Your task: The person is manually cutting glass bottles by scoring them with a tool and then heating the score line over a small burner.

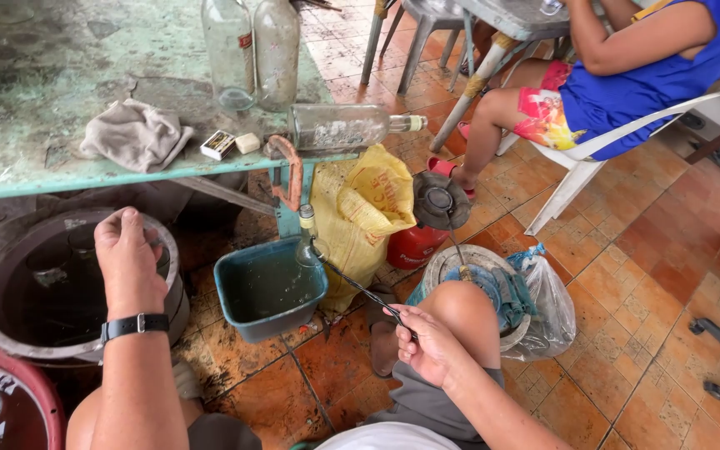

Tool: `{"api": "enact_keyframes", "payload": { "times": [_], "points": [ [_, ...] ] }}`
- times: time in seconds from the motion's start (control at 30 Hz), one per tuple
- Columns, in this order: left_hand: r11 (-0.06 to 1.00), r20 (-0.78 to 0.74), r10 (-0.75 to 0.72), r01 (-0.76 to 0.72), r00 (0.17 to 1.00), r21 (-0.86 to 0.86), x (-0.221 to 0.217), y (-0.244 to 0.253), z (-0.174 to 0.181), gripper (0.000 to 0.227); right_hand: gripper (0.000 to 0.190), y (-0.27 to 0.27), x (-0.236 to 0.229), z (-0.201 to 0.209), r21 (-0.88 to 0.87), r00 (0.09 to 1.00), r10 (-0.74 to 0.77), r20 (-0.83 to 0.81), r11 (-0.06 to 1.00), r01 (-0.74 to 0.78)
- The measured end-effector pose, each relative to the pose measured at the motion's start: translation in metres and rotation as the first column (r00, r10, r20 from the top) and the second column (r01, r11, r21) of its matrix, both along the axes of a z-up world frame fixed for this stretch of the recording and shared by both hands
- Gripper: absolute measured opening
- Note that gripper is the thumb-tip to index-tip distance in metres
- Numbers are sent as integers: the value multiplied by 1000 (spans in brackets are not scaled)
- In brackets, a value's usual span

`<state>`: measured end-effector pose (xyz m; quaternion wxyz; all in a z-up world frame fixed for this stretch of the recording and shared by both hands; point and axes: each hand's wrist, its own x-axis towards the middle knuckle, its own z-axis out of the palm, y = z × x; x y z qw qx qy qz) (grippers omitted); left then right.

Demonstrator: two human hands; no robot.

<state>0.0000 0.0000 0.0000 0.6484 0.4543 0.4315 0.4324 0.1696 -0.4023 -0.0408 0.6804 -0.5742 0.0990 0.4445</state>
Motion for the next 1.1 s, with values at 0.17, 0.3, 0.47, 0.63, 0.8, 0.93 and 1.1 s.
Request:
{"api": "enact_keyframes", "payload": {
  "times": [0.17,0.3,0.47,0.63,0.8,0.93,1.1],
  "points": [
    [999,-33,14,-15,999,-32,-1,0,-2,12,25,-13,14,13,63,996,-63,55,996,60],
    [999,-65,1,-3,998,-37,0,-1,-3,12,26,-18,31,13,78,992,-115,57,991,110],
    [1000,-93,-13,12,996,-9,1,0,-7,14,19,-18,48,10,176,981,-190,33,968,181],
    [1000,-113,-16,14,993,-20,1,-4,-2,14,24,-14,69,21,186,975,-210,71,963,194],
    [999,-114,-16,11,993,-38,2,-6,1,14,21,-9,102,32,75,958,-251,140,967,243],
    [999,-115,-27,24,993,-28,1,-10,7,16,21,0,133,39,-108,945,-203,255,965,237],
    [1000,-101,-26,24,995,-21,2,-8,5,16,23,41,166,31,-268,929,-127,348,936,228]
  ]
}}
